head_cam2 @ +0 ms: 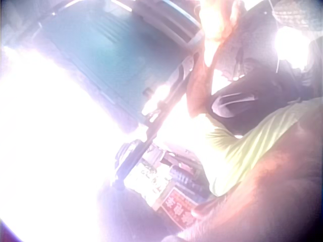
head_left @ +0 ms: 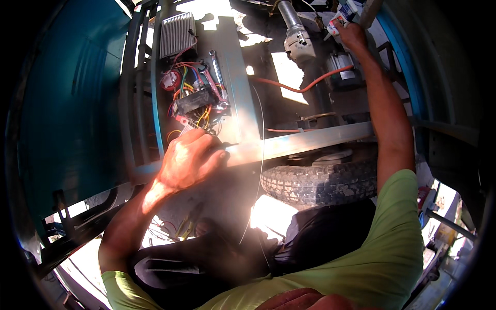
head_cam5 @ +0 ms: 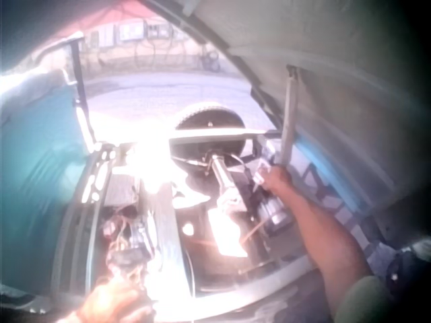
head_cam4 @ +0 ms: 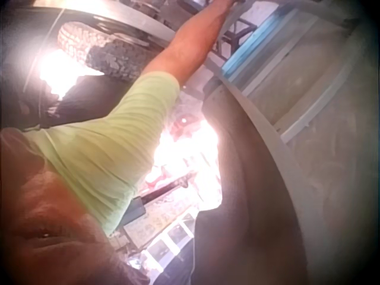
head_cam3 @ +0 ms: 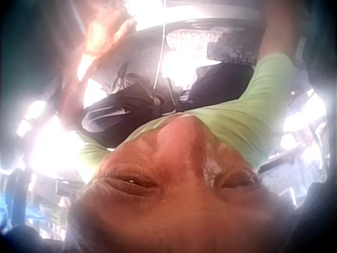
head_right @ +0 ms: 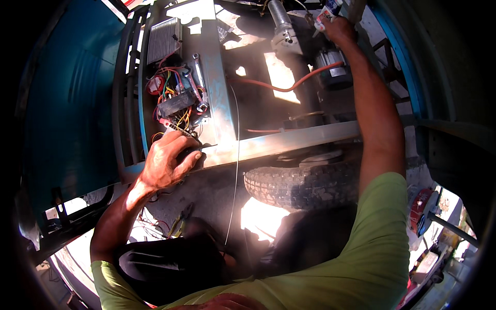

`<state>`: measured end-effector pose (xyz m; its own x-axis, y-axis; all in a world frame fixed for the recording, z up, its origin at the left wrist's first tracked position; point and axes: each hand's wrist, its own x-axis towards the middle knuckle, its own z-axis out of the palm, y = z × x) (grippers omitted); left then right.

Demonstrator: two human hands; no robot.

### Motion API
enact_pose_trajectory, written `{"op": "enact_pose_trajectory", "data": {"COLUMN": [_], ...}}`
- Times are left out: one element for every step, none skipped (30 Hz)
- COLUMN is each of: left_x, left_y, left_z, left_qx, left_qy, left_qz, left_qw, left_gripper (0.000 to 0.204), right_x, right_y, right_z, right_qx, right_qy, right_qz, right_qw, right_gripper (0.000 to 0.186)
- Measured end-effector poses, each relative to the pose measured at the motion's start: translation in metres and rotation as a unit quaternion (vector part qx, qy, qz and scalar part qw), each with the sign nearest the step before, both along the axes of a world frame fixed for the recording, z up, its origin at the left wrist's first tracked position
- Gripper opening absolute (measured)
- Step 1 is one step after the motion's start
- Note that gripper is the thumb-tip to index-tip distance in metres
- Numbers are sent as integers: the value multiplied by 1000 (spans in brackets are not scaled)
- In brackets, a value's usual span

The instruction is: The person manipulates electrical wiring and a controller box under a vehicle, handles a tube of sealant, and uses a wrench on a mechanical part.

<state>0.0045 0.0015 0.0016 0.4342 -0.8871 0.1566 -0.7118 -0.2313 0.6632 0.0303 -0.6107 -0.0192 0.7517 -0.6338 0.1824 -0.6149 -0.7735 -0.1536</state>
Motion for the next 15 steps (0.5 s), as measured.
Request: {"op": "enact_pose_trajectory", "data": {"left_x": [0,0,0,1,1,0,0,0,0,0,1,0,0,0,0], "left_y": [0,0,0,0,0,0,0,1,1,1,2,1,1,1,1], "left_z": [0,0,-1,-1,-1,0,0,0,0,-1,-1,-1,-1,-1,0], "left_qx": [1,1,0,-1,-2,-3,-4,-4,-5,-5,-5,-7,-9,-8,-7], "left_qy": [3,3,3,3,4,6,8,7,6,4,1,-2,-4,-3,-2], "left_qz": [0,-1,-1,-1,-1,-1,-1,-1,-2,-2,-2,-3,-4,-4,-3], "left_qw": [1000,1000,1000,1000,1000,1000,1000,1000,1000,1000,1000,1000,1000,1000,1000], "left_gripper": [18,18,17,17,17,17,17,17,17,17,17,16,16,16,16], "right_x": [-1,-1,-1,-1,-2,-2,-3,-3,-3,-2,0,0,0,-2,-3], "right_y": [0,0,1,3,4,6,7,8,11,15,17,17,17,17,20], "right_z": [-2,-3,-5,-6,-7,-8,-8,-7,-3,0,1,1,2,2,4], "right_qx": [9,10,11,12,5,-3,-11,-16,-22,-28,-25,-23,-22,-18,-16], "right_qy": [-11,-19,-27,-34,-52,-69,-85,-68,-52,-35,-28,-21,-14,-16,-18], "right_qz": [-2,-7,-12,-18,-14,-10,-6,-5,-4,-3,-10,-18,-26,-25,-24], "right_qw": [1000,1000,1000,999,999,998,996,998,998,999,999,999,999,999,999], "right_gripper": [76,76,75,75,76,78,80,81,81,81,79,77,75,74,74]}}
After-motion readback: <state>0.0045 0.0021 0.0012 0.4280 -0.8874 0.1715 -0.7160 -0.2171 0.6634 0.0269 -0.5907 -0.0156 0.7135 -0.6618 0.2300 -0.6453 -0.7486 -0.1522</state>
